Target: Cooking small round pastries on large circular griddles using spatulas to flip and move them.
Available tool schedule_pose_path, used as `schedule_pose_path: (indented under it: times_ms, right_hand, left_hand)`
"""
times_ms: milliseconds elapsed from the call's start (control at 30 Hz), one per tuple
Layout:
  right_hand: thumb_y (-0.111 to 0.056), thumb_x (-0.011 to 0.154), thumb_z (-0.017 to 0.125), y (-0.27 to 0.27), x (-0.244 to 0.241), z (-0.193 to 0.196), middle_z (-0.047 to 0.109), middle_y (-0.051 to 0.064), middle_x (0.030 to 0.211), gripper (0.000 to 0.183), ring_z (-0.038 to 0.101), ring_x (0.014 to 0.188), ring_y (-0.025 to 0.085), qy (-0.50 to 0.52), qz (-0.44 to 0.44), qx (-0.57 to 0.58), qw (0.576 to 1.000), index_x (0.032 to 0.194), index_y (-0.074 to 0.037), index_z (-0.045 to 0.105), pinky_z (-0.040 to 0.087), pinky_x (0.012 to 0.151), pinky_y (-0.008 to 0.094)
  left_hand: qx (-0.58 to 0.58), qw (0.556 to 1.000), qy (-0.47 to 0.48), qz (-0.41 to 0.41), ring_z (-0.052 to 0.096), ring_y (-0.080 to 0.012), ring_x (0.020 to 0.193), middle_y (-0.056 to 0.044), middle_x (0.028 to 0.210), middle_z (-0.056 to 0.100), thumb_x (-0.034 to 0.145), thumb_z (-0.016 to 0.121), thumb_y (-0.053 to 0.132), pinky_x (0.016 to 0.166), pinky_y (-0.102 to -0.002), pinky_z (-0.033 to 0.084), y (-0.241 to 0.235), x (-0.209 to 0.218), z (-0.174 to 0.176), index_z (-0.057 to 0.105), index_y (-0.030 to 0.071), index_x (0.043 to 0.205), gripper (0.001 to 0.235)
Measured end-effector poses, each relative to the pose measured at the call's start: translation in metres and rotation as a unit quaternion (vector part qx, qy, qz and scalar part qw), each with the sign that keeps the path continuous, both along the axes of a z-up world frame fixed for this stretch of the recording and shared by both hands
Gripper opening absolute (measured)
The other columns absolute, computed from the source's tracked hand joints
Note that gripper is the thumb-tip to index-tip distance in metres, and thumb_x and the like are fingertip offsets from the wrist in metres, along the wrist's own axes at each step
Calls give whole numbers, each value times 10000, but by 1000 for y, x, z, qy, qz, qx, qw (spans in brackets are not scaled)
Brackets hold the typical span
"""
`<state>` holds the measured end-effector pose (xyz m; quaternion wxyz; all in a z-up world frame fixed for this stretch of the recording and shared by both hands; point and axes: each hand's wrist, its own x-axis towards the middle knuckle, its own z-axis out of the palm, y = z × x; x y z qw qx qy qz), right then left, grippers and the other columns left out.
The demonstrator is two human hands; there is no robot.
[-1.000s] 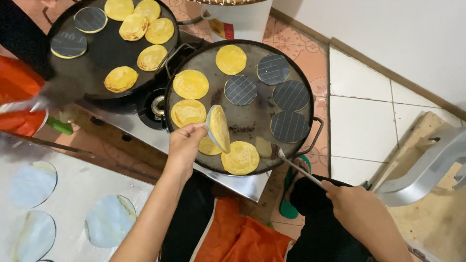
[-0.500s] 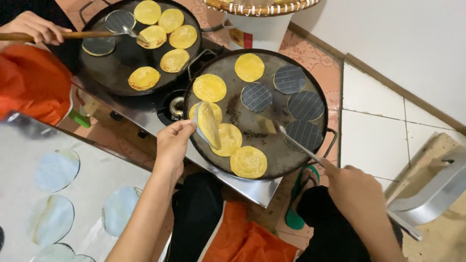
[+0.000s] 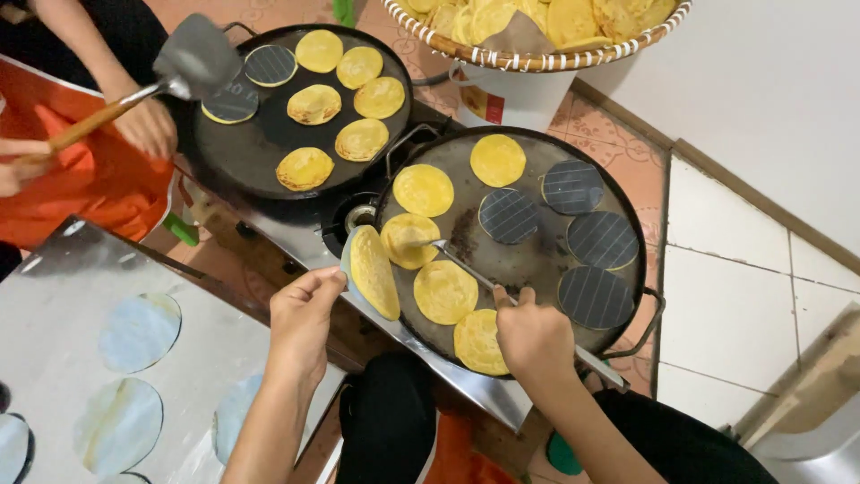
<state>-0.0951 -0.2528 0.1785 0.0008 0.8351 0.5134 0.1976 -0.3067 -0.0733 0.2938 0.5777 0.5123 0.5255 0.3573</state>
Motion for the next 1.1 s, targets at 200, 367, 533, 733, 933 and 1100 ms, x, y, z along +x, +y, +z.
schedule_pose_path:
  times_ms: [200,367,533,733,933,1100]
  right_hand:
    - [-197,736,779,30,-1,2,707,128,885,475,710,529,294,56,-46,-19,997,1210,-226,768,577,507,395]
    - [-193,774,757,18,20,29,716,135,902,501,736,600,334,127,-62,-37,989,1270,-266,740,589,569,434]
    - [-227,882,585,-47,34,93,633,18,806,559,692,547,350,104,-95,-200,970,1389,-458,558,544,452,471]
    - [-137,849,619,-51,21,63,677,64,883,634,709,518,272,83,36,-274,958,1461,-262,513,541,420,405]
    - [20,808,609,-27,40,34,549,34,652,623,471,385,222,119,86,-160,976,1392,-196,630,397,357,373]
    - [-357,1008,557,-80,72,108,792,92,751,413,718,755,226,383,-198,-143,891,1409,-369,655,542,799,334]
  left_hand:
    - [-1,1000,-13,6,523,-124,857,-53,774,708,867,715,81,877,-289,426,10,0,-19,824,69,988,163]
    - [-5,1000,-20,-2,541,-136,856,-65,777,714,886,700,64,911,-308,445,12,0,-15,826,54,1007,175]
    - [-71,997,-12,10,623,-115,868,-16,843,682,927,704,138,966,-293,508,18,-5,-9,792,51,957,127]
    - [-103,994,2,30,651,-120,1015,-30,1006,739,895,707,160,1029,-293,501,10,-1,-8,790,45,1030,197]
    - [-85,996,-3,11,641,-124,957,-34,953,726,913,695,141,975,-285,512,2,-2,0,795,27,1035,194]
    - [-62,998,-12,5,637,-109,991,-5,1001,712,896,692,136,1025,-292,496,2,-2,2,781,48,888,125]
